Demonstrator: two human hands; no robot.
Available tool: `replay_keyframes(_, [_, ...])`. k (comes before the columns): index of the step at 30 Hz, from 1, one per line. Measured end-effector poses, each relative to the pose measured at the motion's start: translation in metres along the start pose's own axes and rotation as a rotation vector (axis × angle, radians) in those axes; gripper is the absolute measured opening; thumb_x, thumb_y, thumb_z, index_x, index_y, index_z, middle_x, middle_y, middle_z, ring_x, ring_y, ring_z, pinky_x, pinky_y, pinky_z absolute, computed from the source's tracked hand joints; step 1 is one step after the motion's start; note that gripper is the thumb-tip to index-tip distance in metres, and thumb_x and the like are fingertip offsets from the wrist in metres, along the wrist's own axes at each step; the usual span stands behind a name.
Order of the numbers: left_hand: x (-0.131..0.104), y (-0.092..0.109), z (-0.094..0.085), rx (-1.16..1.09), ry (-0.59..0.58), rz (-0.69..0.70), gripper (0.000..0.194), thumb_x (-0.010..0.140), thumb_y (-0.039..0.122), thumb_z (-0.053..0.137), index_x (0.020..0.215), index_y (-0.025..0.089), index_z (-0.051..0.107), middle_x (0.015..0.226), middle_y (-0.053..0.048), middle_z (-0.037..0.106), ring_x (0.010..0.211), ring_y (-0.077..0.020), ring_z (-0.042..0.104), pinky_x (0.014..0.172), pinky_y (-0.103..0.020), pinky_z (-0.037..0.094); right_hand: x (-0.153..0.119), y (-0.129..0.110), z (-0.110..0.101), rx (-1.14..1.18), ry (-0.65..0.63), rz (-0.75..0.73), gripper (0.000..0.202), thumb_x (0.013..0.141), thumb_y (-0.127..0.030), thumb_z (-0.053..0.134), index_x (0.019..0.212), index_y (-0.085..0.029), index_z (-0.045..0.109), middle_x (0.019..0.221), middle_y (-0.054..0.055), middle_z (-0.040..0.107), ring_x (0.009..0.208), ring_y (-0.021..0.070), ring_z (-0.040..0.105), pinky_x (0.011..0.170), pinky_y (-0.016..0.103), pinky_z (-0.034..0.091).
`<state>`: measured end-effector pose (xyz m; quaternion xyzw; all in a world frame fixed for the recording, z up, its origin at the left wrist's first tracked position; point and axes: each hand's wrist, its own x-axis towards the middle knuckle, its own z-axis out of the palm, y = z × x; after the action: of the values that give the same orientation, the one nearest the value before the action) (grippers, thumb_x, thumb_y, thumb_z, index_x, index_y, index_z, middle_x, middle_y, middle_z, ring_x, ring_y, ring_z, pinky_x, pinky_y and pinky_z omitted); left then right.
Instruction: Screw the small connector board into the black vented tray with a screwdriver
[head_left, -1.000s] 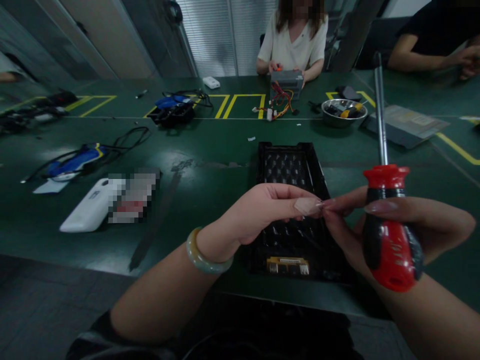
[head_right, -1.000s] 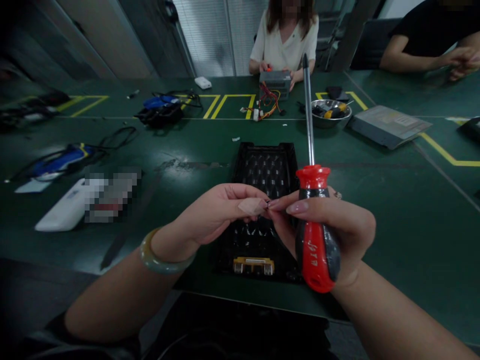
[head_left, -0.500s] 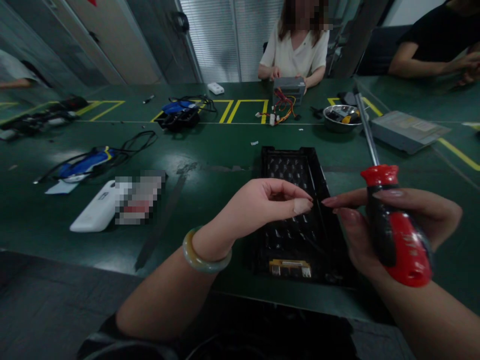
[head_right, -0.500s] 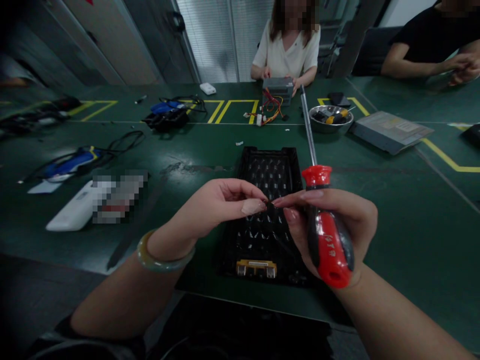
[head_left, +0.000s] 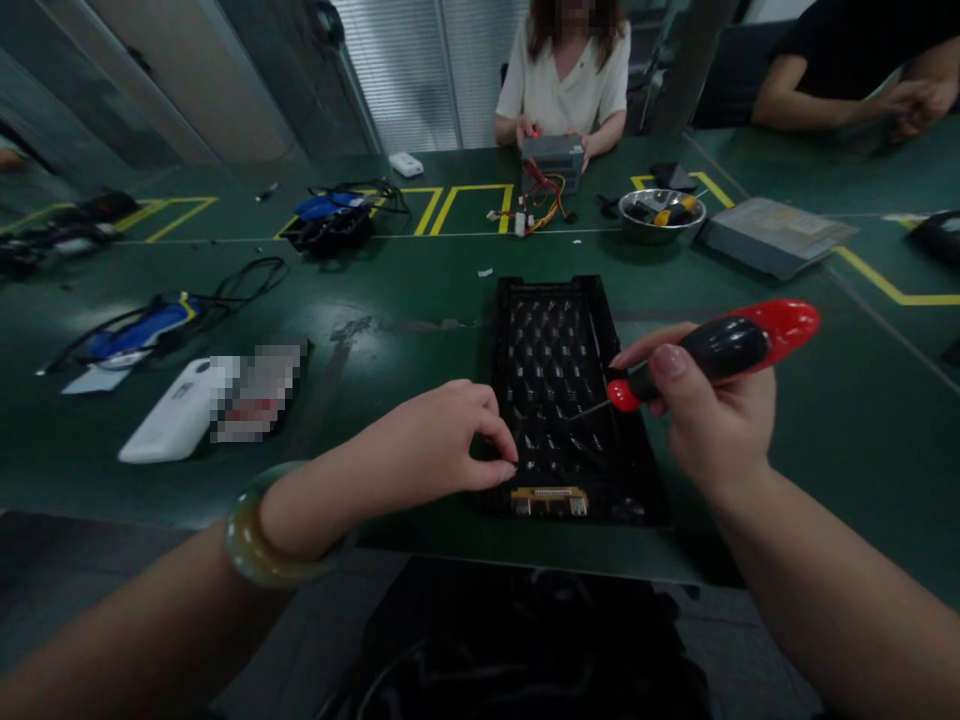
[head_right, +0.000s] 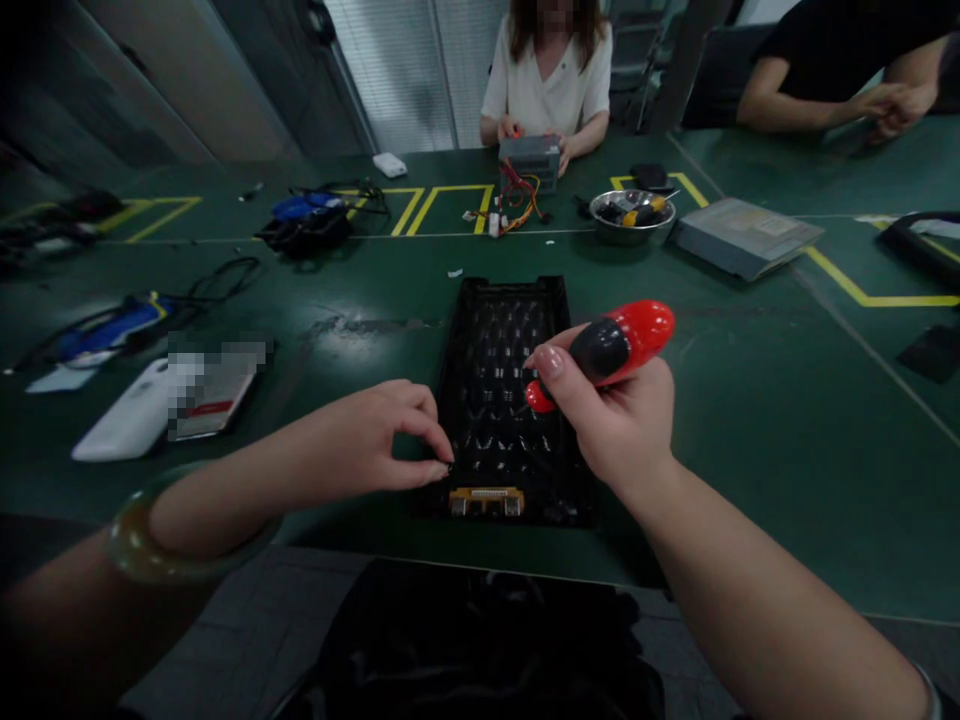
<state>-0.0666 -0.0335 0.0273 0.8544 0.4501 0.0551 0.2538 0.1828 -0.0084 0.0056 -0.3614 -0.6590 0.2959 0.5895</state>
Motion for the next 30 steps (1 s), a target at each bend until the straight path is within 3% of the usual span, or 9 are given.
replay_keyframes(6, [0.002, 0.008, 0.009, 0.07, -0.082, -0.018, 0.01, 0.082, 0.035, 0.069, 0.088, 0.033, 0.077, 0.093, 0.0, 0.062, 0.095, -0.0182, 0.054, 0.083, -0.031, 0.04, -0.001, -0.001, 0.0, -0.025, -0.08, -0.002, 0.022, 0.089, -0.039, 0.067, 0.076, -0.021, 0.071, 0.063, -0.002, 0.063, 0.053, 0.0091, 0.054, 0.051, 0.026, 0.042])
replay_keyframes(19, [0.031, 0.004, -0.002, 0.169, -0.376, 0.041, 0.009, 0.078, 0.034, 0.073, 0.084, 0.033, 0.079, 0.081, 0.002, 0.066, 0.087, -0.0163, 0.054, 0.078, -0.027, 0.036, 0.0, -0.003, -0.001, -0.038, -0.131, -0.016, 0.026, 0.088, -0.038, 0.068, 0.071, -0.019, 0.069, 0.062, -0.001, 0.062, 0.054, 0.0088, 0.055, 0.051, 0.026, 0.041])
replay_keyframes(30, [0.03, 0.009, -0.005, 0.172, -0.391, 0.0, 0.015, 0.084, 0.04, 0.065, 0.087, 0.035, 0.079, 0.092, 0.0, 0.068, 0.095, -0.0193, 0.05, 0.082, -0.03, 0.032, -0.001, -0.002, -0.003, 0.023, -0.121, -0.012, 0.036, 0.087, -0.041, 0.068, 0.059, -0.02, 0.063, 0.057, 0.0, 0.063, 0.054, 0.0123, 0.058, 0.05, 0.027, 0.043])
